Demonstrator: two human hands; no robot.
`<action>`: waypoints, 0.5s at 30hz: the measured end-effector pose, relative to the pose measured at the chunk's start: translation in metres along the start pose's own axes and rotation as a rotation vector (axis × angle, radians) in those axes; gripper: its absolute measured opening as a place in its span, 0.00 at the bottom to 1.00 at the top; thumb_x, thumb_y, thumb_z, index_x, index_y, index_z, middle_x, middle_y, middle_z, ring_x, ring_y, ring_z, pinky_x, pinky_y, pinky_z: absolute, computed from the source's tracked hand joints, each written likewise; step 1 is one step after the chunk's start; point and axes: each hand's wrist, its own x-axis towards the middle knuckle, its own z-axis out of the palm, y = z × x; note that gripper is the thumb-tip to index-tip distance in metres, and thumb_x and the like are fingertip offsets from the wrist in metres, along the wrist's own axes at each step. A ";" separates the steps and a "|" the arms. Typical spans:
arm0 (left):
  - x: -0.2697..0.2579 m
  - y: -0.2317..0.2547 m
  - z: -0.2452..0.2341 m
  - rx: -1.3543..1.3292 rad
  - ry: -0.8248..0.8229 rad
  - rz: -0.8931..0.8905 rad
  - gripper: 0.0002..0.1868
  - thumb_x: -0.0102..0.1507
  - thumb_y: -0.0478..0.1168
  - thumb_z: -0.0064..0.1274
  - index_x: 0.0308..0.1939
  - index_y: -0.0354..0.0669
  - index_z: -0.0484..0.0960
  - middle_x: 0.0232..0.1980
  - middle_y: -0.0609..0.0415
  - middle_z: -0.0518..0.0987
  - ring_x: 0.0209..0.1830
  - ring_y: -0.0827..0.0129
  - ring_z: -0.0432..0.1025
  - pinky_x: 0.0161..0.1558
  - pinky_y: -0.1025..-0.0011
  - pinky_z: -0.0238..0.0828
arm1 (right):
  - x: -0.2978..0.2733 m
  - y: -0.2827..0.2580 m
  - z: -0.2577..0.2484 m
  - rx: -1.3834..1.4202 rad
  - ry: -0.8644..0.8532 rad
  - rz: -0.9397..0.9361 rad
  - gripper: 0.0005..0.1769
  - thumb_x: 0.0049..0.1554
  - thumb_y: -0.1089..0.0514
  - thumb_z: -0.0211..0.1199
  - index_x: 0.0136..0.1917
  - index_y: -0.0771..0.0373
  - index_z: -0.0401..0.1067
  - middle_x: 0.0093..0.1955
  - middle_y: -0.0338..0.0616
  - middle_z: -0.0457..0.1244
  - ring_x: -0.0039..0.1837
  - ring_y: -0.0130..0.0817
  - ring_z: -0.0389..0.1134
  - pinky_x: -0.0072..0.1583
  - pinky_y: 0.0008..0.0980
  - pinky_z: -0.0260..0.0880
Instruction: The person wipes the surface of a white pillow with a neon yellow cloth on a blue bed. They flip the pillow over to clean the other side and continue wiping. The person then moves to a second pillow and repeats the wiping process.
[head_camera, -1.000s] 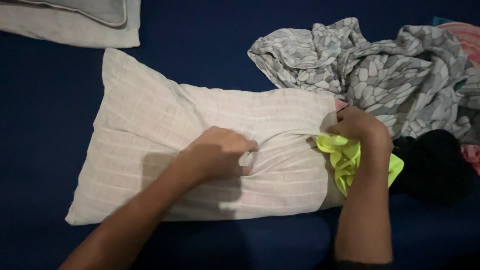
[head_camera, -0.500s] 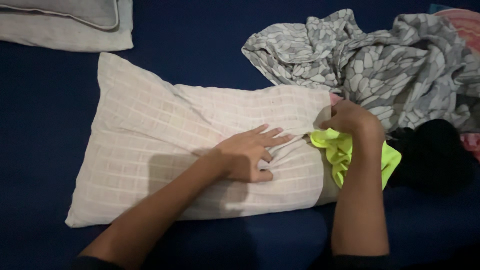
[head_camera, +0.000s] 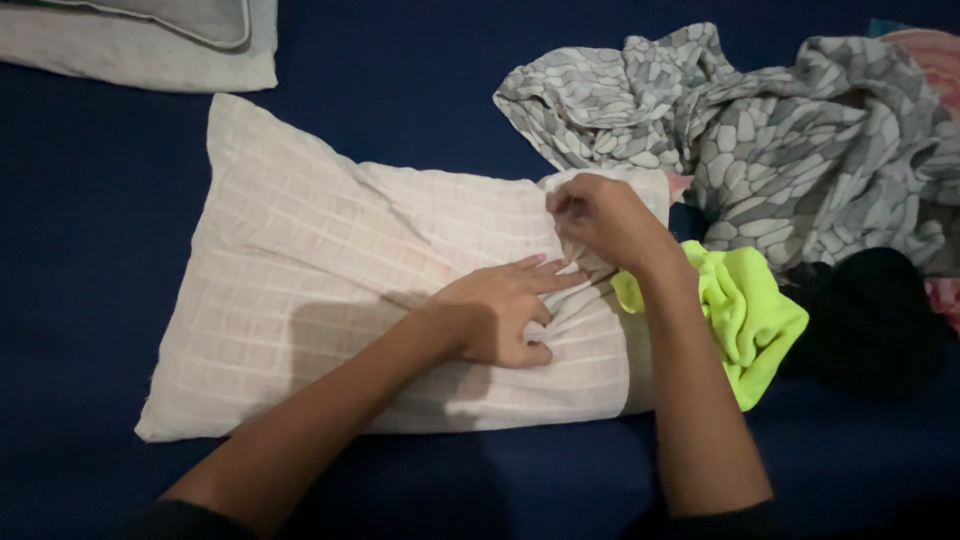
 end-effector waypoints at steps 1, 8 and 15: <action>0.000 -0.001 0.001 0.002 -0.004 -0.004 0.28 0.54 0.57 0.52 0.45 0.39 0.89 0.83 0.52 0.53 0.82 0.49 0.46 0.76 0.61 0.45 | 0.000 0.002 0.001 0.012 -0.008 0.010 0.12 0.47 0.66 0.69 0.47 0.67 0.77 0.45 0.48 0.71 0.48 0.36 0.74 0.52 0.33 0.73; -0.001 -0.003 0.006 0.054 0.022 0.024 0.28 0.55 0.58 0.51 0.45 0.41 0.90 0.81 0.49 0.56 0.83 0.50 0.47 0.80 0.60 0.43 | 0.007 0.018 0.021 -0.059 -0.012 -0.022 0.08 0.48 0.62 0.69 0.42 0.66 0.79 0.40 0.50 0.71 0.43 0.41 0.74 0.48 0.35 0.73; 0.002 -0.003 0.006 0.048 0.016 0.024 0.28 0.54 0.57 0.52 0.45 0.40 0.89 0.82 0.51 0.53 0.80 0.48 0.48 0.73 0.59 0.47 | 0.006 0.026 0.017 -0.108 0.027 -0.032 0.11 0.56 0.58 0.63 0.48 0.68 0.75 0.41 0.56 0.68 0.42 0.46 0.70 0.48 0.41 0.69</action>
